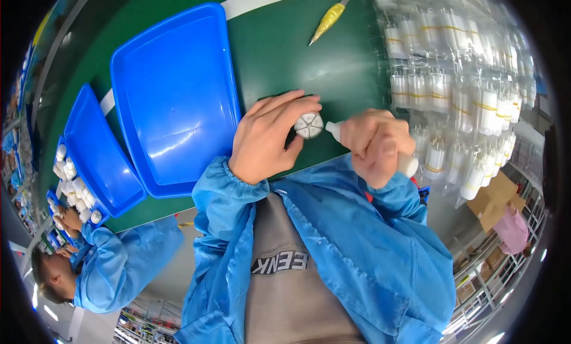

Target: The person removes plastic wrapping from stacked component bundles, then repeatedly takes bundled components from a tray, presses them using a white cylindrical tool, and returns them to the tray.

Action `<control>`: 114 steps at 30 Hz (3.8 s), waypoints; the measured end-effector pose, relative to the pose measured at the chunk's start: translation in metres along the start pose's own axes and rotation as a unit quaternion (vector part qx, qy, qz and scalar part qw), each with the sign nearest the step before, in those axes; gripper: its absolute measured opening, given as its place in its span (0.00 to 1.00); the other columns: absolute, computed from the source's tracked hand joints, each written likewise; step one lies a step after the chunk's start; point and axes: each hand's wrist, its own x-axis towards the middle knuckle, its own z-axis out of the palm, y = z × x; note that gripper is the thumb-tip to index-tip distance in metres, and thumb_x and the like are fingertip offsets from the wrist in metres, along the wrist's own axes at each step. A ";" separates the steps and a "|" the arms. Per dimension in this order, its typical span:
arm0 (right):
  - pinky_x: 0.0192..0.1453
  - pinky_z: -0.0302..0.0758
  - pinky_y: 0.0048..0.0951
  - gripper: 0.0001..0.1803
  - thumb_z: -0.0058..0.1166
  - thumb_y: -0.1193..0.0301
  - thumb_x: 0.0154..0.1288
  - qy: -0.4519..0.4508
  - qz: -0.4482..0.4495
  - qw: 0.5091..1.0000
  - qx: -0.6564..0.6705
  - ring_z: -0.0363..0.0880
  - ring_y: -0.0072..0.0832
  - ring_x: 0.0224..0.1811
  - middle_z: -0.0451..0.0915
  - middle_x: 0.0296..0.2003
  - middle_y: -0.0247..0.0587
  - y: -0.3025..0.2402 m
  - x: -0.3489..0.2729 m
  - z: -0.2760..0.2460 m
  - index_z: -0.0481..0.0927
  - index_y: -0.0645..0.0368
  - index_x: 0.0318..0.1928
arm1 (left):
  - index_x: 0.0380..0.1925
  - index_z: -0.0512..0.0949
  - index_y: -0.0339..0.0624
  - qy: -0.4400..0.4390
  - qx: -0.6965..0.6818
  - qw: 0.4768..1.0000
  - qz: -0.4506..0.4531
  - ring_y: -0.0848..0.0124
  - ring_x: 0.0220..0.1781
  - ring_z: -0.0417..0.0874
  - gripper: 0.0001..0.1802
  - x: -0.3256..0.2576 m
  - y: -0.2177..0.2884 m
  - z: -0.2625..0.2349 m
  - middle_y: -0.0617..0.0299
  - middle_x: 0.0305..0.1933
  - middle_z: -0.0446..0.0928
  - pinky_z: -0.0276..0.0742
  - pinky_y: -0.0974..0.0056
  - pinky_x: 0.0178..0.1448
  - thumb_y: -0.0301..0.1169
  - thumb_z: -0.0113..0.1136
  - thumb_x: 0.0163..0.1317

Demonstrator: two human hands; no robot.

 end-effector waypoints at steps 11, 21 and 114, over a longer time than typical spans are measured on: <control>0.14 0.53 0.29 0.27 0.43 0.68 0.80 -0.046 0.062 0.995 0.070 0.57 0.24 0.10 0.61 0.12 0.34 0.002 0.008 0.005 0.60 0.61 0.18 | 0.49 0.81 0.44 0.002 0.005 1.000 0.009 0.57 0.69 0.78 0.28 -0.001 -0.006 0.005 0.63 0.55 0.85 0.75 0.54 0.65 0.23 0.61 0.41; 0.18 0.65 0.33 0.18 0.51 0.73 0.71 -0.144 0.124 0.977 -0.099 0.66 0.34 0.11 0.70 0.14 0.39 0.000 0.024 0.000 0.73 0.66 0.21 | 0.53 0.76 0.43 0.076 0.004 0.997 -0.004 0.58 0.63 0.81 0.28 0.003 0.004 0.006 0.59 0.56 0.83 0.79 0.56 0.61 0.26 0.69 0.47; 0.12 0.53 0.28 0.26 0.46 0.68 0.78 -0.060 0.105 0.992 -0.039 0.60 0.24 0.10 0.65 0.13 0.35 0.004 0.007 0.026 0.63 0.61 0.18 | 0.63 0.77 0.47 0.061 -0.101 0.993 0.028 0.55 0.56 0.85 0.37 -0.014 -0.015 0.002 0.55 0.57 0.83 0.81 0.54 0.59 0.17 0.63 0.47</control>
